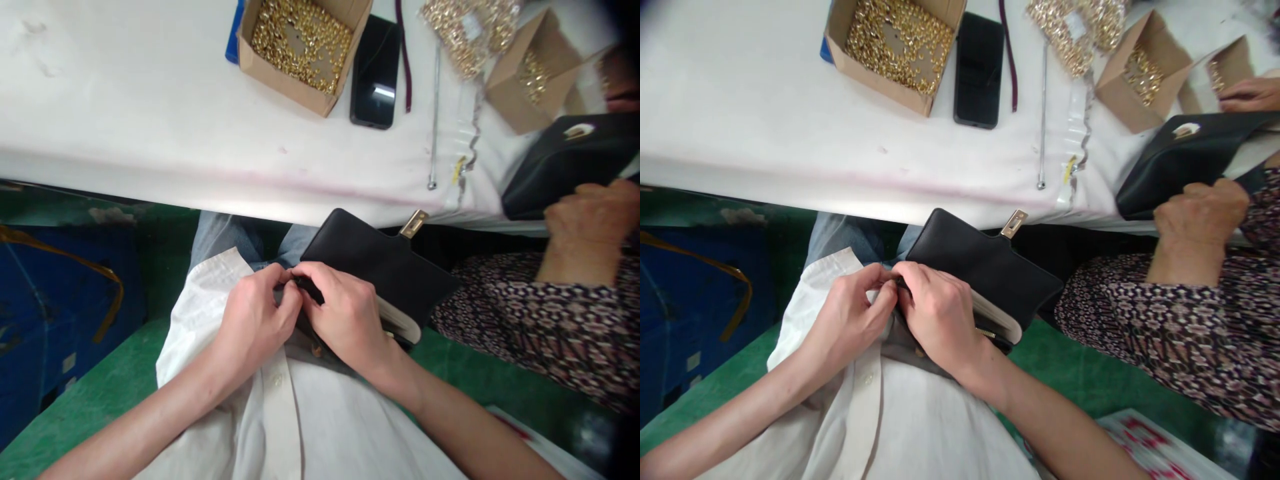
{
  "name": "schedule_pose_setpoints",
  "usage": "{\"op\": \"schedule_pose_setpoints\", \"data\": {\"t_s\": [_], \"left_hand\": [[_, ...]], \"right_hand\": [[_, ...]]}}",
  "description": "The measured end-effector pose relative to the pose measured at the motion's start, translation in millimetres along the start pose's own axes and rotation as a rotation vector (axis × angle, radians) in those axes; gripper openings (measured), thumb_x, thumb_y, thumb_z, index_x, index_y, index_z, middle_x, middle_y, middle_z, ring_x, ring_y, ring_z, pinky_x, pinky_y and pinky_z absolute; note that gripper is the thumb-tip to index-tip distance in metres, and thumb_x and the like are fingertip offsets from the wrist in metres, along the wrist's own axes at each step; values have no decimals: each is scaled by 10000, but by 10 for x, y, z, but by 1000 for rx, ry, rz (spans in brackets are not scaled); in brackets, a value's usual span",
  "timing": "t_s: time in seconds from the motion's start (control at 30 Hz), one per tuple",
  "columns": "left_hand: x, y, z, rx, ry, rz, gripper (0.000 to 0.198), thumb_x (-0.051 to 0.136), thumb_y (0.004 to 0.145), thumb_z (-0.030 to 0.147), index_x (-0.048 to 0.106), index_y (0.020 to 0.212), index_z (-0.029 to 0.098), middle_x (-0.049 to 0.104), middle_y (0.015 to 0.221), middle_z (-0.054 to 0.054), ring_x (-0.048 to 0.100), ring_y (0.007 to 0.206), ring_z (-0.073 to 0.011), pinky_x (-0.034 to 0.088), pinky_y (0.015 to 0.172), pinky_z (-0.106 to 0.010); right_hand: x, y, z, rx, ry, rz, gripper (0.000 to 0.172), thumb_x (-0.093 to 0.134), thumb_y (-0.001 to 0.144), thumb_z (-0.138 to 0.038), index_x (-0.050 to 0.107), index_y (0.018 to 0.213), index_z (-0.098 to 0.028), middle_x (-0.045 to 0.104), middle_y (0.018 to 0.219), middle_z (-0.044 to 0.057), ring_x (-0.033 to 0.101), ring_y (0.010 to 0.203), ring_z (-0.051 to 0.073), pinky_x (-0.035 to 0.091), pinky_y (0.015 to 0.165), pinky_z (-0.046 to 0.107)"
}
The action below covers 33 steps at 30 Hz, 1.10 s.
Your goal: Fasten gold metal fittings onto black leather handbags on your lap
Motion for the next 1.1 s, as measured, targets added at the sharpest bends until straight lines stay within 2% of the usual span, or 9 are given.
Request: {"op": "schedule_pose_setpoints", "data": {"t_s": [0.1, 0.23, 0.43, 0.6, 0.8, 0.87, 0.93, 1.0, 1.1], "left_hand": [[7, -14, -8, -16, 2, 29, 180, 581, 1047, 271, 656, 888, 231, 660, 778, 23, 699, 779, -197, 462, 686, -361], [32, -54, 21, 1, 94, 75, 160, 572, 1052, 275, 701, 965, 240, 720, 890, 17, 662, 777, -188, 468, 724, -382], [42, -102, 53, 52, 155, 59, 160, 534, 1081, 262, 674, 1015, 223, 718, 919, -17, 640, 786, -203, 445, 723, -390], [13, -142, 6, 84, 43, -3, 165, 558, 1088, 269, 702, 1143, 212, 781, 1086, -67, 725, 967, -245, 524, 751, -359], [56, -168, 19, 75, 158, 36, 149, 535, 1087, 245, 677, 1069, 202, 769, 1016, -64, 684, 808, -211, 471, 709, -377], [71, -168, 24, 55, 178, 34, 144, 544, 1083, 251, 681, 1074, 208, 777, 1036, -57, 688, 810, -213, 461, 703, -379], [75, -171, 25, 45, 172, 35, 149, 556, 1082, 267, 694, 1105, 216, 788, 1084, -53, 717, 867, -226, 487, 732, -383], [72, -176, 22, 44, 159, 42, 165, 556, 1087, 281, 705, 1130, 225, 795, 1133, -49, 744, 939, -241, 515, 765, -386], [67, -185, 16, 53, 156, 48, 175, 557, 1087, 289, 714, 1130, 225, 800, 1151, -51, 759, 965, -249, 528, 765, -386]], "right_hand": [[9, -26, 3, -2, -14, 61, 330, 796, 1050, -118, 675, 1340, -220, 833, 1196, 6, 824, 999, 223, 620, 846, 368], [8, -50, -16, -47, 3, 84, 240, 759, 1071, -116, 691, 1284, -206, 833, 1185, 24, 822, 1005, 228, 639, 868, 373], [-23, -50, -34, -193, 8, -25, 223, 625, 1142, -99, 676, 1358, -128, 809, 1264, 128, 802, 1148, 276, 663, 1029, 436], [-53, -68, -14, -135, 84, -139, 257, 588, 1161, -107, 647, 1405, -164, 786, 1316, 115, 778, 1199, 265, 660, 1062, 455], [-23, -114, 8, -17, 86, -95, 463, 639, 1125, -106, 522, 1561, -208, 776, 1368, 100, 795, 1190, 274, 681, 999, 443], [-29, -134, 6, 22, 31, -45, 391, 686, 1102, -125, 570, 1469, -195, 793, 1293, 97, 809, 1104, 288, 680, 915, 445], [-50, -150, -18, 20, -43, 6, 235, 689, 1109, -153, 628, 1333, -185, 795, 1231, 106, 805, 1050, 301, 663, 861, 452], [-71, -158, -44, -2, -79, 28, 109, 668, 1130, -169, 671, 1238, -185, 790, 1191, 114, 795, 1051, 303, 652, 870, 449], [-84, -161, -46, -41, -36, 25, 90, 659, 1132, -149, 709, 1195, -190, 791, 1163, 112, 788, 1072, 285, 659, 942, 436]]}}
Point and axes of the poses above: each hand's wrist, its own y-axis towards the middle knuckle, its own x-axis out of the palm, z = x × y, the point moved 4 cm from there along y, towards the middle knuckle
